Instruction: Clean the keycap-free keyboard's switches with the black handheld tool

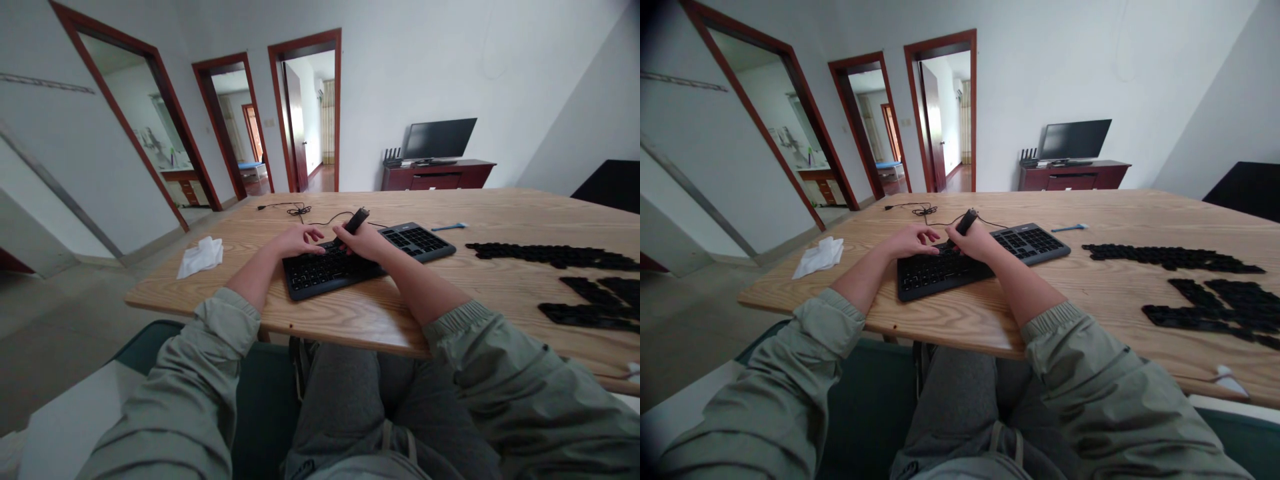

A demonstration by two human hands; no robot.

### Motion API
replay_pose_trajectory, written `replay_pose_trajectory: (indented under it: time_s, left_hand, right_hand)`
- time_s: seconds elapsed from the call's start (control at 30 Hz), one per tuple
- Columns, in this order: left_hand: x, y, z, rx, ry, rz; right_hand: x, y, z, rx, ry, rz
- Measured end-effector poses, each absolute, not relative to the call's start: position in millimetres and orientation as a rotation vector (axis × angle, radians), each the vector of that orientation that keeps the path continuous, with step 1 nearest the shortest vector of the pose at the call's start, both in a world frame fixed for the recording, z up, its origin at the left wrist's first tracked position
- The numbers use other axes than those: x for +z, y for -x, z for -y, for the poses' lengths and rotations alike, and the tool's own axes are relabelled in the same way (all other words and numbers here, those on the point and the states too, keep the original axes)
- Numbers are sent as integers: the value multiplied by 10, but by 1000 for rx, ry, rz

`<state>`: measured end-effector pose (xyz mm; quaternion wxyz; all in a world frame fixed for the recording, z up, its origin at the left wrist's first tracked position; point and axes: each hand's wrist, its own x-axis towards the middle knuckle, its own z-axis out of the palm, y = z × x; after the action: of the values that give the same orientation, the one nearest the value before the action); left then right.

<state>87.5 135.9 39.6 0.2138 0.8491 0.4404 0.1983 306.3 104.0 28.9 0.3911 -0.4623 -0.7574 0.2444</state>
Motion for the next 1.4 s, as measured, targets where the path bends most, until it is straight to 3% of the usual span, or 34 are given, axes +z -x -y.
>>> replay_pose_trajectory:
  time_s: [0.17,0.5,1.0,1.4]
  left_hand:
    - [413,-917,-1299,611,-2420,-1233]
    - [410,-902,-1315,563,-2451,-1219]
    - [442,-974,-1232,481,-2537,-1083]
    - [398,-1182,-1249,556,-2495,-1018]
  right_hand:
    - [246,-3036,-1018,677,1204,1767]
    - [310,-2875,-1066,430,1283,1824]
    - [439,-3211,-934,697,1003,2179]
    - [315,-3242,-1198,803,1012,2021]
